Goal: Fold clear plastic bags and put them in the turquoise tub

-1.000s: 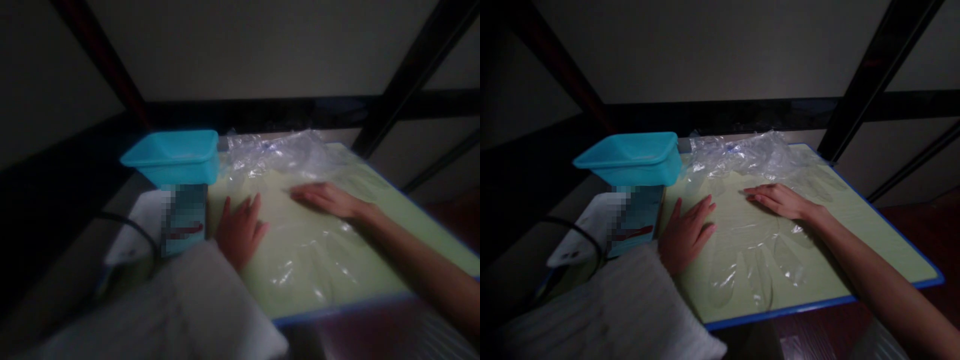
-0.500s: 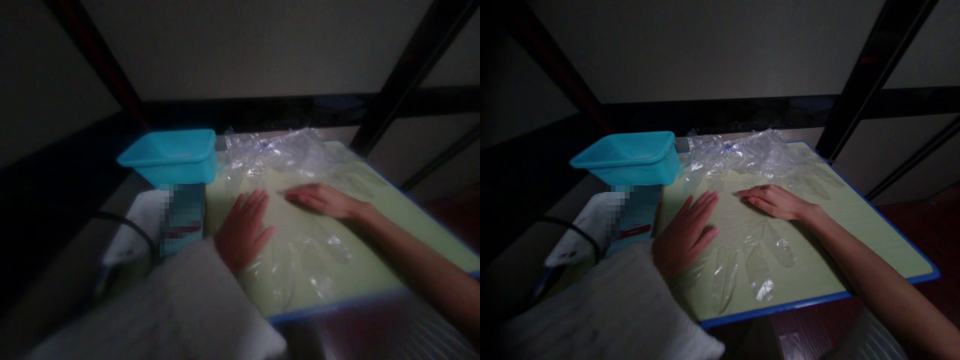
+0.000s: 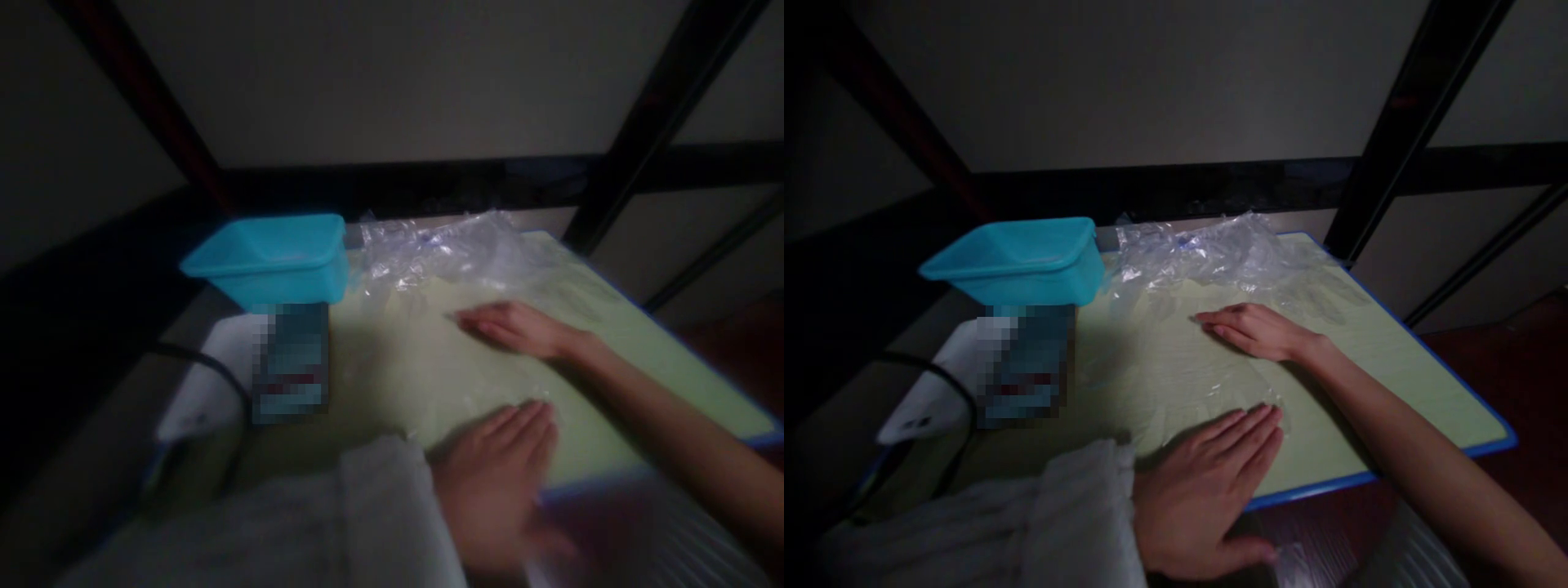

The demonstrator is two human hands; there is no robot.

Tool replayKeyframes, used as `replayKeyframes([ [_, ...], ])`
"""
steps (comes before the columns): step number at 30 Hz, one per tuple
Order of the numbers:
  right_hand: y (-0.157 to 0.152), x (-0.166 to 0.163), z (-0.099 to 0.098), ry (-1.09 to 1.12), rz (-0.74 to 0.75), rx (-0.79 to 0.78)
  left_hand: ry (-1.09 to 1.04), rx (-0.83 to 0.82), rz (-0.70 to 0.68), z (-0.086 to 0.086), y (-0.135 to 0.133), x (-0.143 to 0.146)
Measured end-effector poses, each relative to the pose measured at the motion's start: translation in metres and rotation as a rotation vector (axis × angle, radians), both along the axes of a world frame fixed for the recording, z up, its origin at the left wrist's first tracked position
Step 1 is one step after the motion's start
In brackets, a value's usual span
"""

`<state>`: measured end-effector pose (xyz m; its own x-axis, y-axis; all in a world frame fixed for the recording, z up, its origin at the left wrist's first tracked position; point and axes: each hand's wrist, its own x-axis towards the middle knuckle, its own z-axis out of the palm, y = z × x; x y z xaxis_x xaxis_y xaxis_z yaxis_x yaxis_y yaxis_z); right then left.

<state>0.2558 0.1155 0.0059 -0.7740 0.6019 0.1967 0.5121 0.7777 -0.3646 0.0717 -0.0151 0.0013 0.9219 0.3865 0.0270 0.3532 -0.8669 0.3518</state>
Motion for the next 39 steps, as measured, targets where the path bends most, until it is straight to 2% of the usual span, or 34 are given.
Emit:
replayKeyframes([
  [5,0.0,0.0,-0.002,0.03,-0.007,0.005,-0.024,0.051,-0.082,-0.003,-0.003,-0.001],
  [12,0.005,0.002,-0.006,0.06,-0.005,-0.003,0.074,0.022,-0.076,0.007,-0.003,0.002],
  [17,-0.015,-0.003,0.012,0.15,-0.001,0.054,0.027,0.081,-0.067,0.003,-0.004,0.002],
  [19,-0.035,-0.009,0.022,0.175,0.069,0.004,-0.023,0.104,-0.061,0.0,-0.004,0.002],
  [21,-0.057,-0.015,0.027,0.128,0.206,-0.102,-0.032,0.091,-0.052,-0.002,-0.005,0.003],
  [23,-0.073,-0.02,0.023,0.022,0.333,-0.208,0.011,0.051,-0.019,-0.002,-0.007,0.004],
  [25,-0.079,-0.023,0.012,-0.05,0.415,-0.248,0.041,0.023,0.024,0.0,-0.008,0.005],
  [30,-0.055,-0.022,-0.012,-0.056,0.349,-0.208,-0.018,0.056,-0.007,0.002,-0.007,0.005],
  [39,0.033,-0.024,-0.026,-0.104,0.17,-0.039,-0.008,0.164,-0.046,-0.002,-0.005,0.003],
])
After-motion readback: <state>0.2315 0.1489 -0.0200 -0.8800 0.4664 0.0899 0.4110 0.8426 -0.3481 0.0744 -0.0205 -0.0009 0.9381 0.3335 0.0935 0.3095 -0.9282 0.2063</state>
